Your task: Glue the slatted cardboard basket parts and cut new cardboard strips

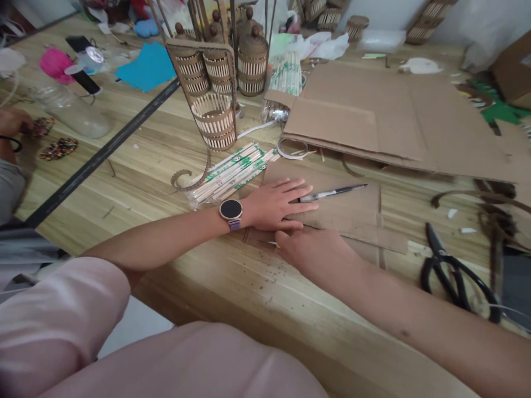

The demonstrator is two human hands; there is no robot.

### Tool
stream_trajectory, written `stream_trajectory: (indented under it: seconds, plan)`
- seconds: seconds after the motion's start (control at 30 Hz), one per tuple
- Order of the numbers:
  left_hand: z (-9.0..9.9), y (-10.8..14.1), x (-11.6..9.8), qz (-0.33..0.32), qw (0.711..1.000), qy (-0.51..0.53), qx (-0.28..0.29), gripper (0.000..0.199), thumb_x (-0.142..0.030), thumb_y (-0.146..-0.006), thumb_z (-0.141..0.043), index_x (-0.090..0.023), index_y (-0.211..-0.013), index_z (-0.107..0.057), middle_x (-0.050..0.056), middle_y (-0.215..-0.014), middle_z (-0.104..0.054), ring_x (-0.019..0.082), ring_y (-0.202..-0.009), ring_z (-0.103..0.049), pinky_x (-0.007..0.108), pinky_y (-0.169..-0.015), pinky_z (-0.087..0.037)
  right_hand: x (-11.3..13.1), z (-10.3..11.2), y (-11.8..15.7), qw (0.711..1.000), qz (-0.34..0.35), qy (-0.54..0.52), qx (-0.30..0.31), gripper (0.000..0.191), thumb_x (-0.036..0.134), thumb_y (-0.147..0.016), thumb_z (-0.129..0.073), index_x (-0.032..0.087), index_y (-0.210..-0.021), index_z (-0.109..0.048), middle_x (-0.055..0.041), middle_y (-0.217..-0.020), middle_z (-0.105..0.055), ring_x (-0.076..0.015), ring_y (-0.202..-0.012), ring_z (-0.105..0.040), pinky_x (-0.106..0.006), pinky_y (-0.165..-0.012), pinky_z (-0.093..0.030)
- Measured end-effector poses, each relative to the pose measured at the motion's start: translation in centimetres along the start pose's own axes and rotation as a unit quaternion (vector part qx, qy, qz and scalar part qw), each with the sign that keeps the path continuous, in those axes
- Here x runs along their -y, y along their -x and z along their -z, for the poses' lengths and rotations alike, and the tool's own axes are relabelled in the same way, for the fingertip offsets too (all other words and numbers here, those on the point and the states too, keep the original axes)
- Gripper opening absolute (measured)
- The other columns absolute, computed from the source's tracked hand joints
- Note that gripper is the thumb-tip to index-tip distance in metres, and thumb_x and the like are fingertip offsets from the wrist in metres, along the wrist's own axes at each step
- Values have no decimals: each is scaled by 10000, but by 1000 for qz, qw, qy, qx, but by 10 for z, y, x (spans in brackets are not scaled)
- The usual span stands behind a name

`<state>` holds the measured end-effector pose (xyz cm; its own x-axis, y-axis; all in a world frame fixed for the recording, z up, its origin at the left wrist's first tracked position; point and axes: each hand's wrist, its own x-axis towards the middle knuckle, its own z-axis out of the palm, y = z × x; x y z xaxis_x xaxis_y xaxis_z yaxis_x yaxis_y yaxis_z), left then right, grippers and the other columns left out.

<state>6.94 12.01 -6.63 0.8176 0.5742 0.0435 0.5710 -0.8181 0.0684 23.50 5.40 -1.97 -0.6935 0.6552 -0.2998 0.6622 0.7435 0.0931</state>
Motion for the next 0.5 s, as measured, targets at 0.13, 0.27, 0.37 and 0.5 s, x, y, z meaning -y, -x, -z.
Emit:
stream_trajectory:
  seconds: [0.13,0.27,0.37,0.5]
  plan:
    - [0,0,-1,1,1000,3,-2,584,-543,-1021,-466,-280,-1541,-432,96,-1650,-341,292,-1538,-273,437,-1235,-198,0,8,0,999,16,18,31,369,329,-1033,-347,160,-961,-668,-52,-684,-673,-162,-479,-533,-302,-437,-166]
    - [0,-1,0,0,1000,0,0,572,-529,-1031,-451,-271,-1541,-436,111,-1647,-343,301,-1537,-275,442,-1236,-200,12,9,-11,997,9,67,21,380,364,-1041,-359,162,-955,-669,-93,-824,-721,-151,-507,-556,-296,-442,-129]
    - [-1,-2,0,-1,1000,-5,3,553,-510,-1043,-431,-273,-1541,-438,116,-1648,-338,304,-1534,-280,442,-1235,-207,20,6,-18,997,35,65,-7,325,322,-1030,-420,169,-888,-669,-82,-742,-717,-154,-560,-591,-275,-473,-151]
    - [-5,-3,2,-6,1000,-9,-16,539,-497,-1041,-447,-291,-1539,-438,112,-1638,-360,302,-1522,-305,449,-1224,-230,24,19,-17,995,52,72,-44,344,222,-1041,-399,147,-866,-685,-109,-704,-723,-175,-599,-632,-282,-497,-207]
